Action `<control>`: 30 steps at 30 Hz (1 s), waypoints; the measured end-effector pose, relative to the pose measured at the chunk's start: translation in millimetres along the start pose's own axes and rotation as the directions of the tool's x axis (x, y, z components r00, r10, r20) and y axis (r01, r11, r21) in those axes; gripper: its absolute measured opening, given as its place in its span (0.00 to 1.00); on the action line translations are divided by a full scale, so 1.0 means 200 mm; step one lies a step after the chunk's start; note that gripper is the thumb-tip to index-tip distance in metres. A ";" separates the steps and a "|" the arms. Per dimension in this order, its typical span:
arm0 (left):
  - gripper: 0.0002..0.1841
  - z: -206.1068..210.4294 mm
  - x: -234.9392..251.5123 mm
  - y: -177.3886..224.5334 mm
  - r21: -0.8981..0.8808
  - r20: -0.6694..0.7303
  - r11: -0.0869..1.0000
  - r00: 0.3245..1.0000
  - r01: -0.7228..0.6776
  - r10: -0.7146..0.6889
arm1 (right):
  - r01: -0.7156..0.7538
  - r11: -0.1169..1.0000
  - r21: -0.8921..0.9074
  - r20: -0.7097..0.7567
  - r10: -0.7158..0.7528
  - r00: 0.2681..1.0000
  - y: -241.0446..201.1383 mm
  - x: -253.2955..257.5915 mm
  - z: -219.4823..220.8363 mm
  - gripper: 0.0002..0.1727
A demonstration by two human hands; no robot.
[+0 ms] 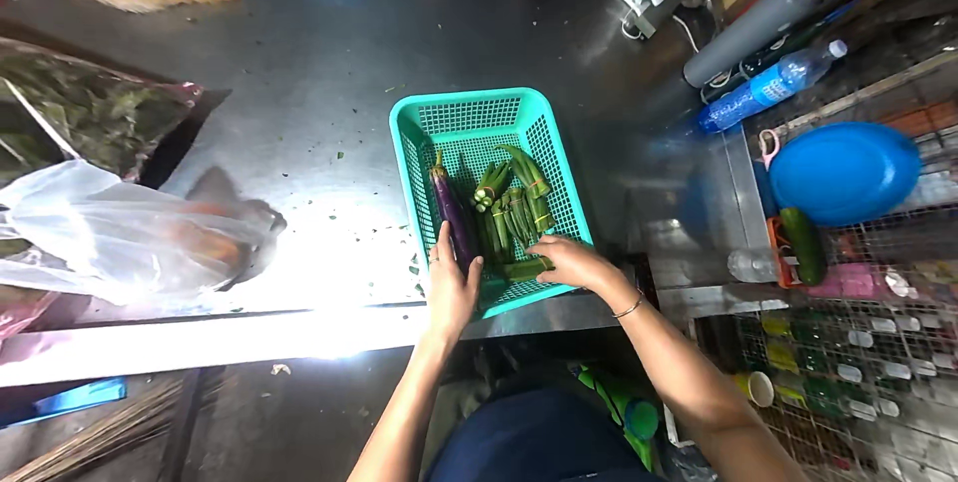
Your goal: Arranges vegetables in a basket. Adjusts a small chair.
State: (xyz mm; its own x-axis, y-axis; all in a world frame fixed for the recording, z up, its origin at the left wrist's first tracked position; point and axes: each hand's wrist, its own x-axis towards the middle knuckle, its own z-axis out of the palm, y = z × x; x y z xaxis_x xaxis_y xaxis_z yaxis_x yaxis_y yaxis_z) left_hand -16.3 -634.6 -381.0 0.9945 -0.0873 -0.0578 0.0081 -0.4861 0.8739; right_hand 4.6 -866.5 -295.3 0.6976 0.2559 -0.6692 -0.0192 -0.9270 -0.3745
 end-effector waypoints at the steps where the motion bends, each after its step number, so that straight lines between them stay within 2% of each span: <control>1: 0.42 0.00 0.00 0.01 0.012 0.003 1.000 1.000 0.002 -0.002 | -0.004 0.999 0.044 -0.023 0.005 1.000 0.00 0.02 -0.02 0.30; 3: 0.40 0.00 0.00 0.03 0.047 0.003 0.999 1.000 -0.003 0.002 | 0.017 0.994 0.106 -0.148 -0.001 0.989 -0.01 0.08 -0.06 0.25; 5: 0.39 0.01 0.00 0.04 0.084 -0.008 0.996 1.000 -0.014 0.015 | 0.055 0.995 0.087 -0.312 -0.025 0.950 -0.02 0.19 -0.07 0.22; 8: 0.38 0.02 0.01 0.03 0.120 -0.014 0.993 1.000 -0.021 0.022 | 0.026 0.999 -0.019 -0.424 -0.032 0.905 -0.05 0.38 -0.10 0.27; 11: 0.36 0.03 0.01 0.02 0.148 -0.018 0.987 0.998 -0.059 0.063 | -0.117 0.984 -0.132 -0.264 0.079 0.961 -0.08 0.52 -0.21 0.38; 13: 0.34 0.03 0.00 0.01 0.158 -0.012 0.984 0.997 -0.077 0.080 | -0.119 0.984 -0.135 -0.207 0.090 0.974 -0.08 0.54 -0.25 0.38; 15: 0.32 0.02 -0.01 0.02 0.140 -0.028 0.984 0.993 -0.106 0.111 | -0.068 0.992 -0.102 -0.215 0.045 0.976 -0.03 0.52 -0.26 0.32; 18: 0.28 0.01 -0.03 0.01 0.106 -0.065 0.977 0.979 -0.186 0.194 | 0.035 0.998 -0.057 -0.337 -0.052 0.940 0.02 0.45 -0.20 0.22; 21: 0.22 -0.02 -0.05 0.00 0.075 -0.081 0.968 0.966 -0.240 0.246 | 0.015 1.000 -0.017 -0.363 -0.021 0.932 -0.07 0.28 -0.23 0.22; 25: 0.18 -0.08 -0.07 -0.02 0.020 -0.101 0.953 0.947 -0.303 0.304 | 0.086 0.996 0.002 -0.417 -0.078 0.905 0.02 0.22 -0.22 0.16; 30: 0.18 -0.19 -0.06 -0.11 0.031 -0.145 0.962 0.951 -0.272 0.273 | 0.107 0.991 0.086 -0.455 -0.056 0.889 0.01 0.04 -0.17 0.13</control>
State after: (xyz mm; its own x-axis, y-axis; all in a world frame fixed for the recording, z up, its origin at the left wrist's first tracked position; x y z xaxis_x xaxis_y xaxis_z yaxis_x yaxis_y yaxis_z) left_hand -24.5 -590.0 -382.2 0.9631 -0.0902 0.2537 -0.2657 -0.4706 0.8414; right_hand 34.8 -875.2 -278.3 0.9470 0.1548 -0.2815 -0.0061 -0.8674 -0.4976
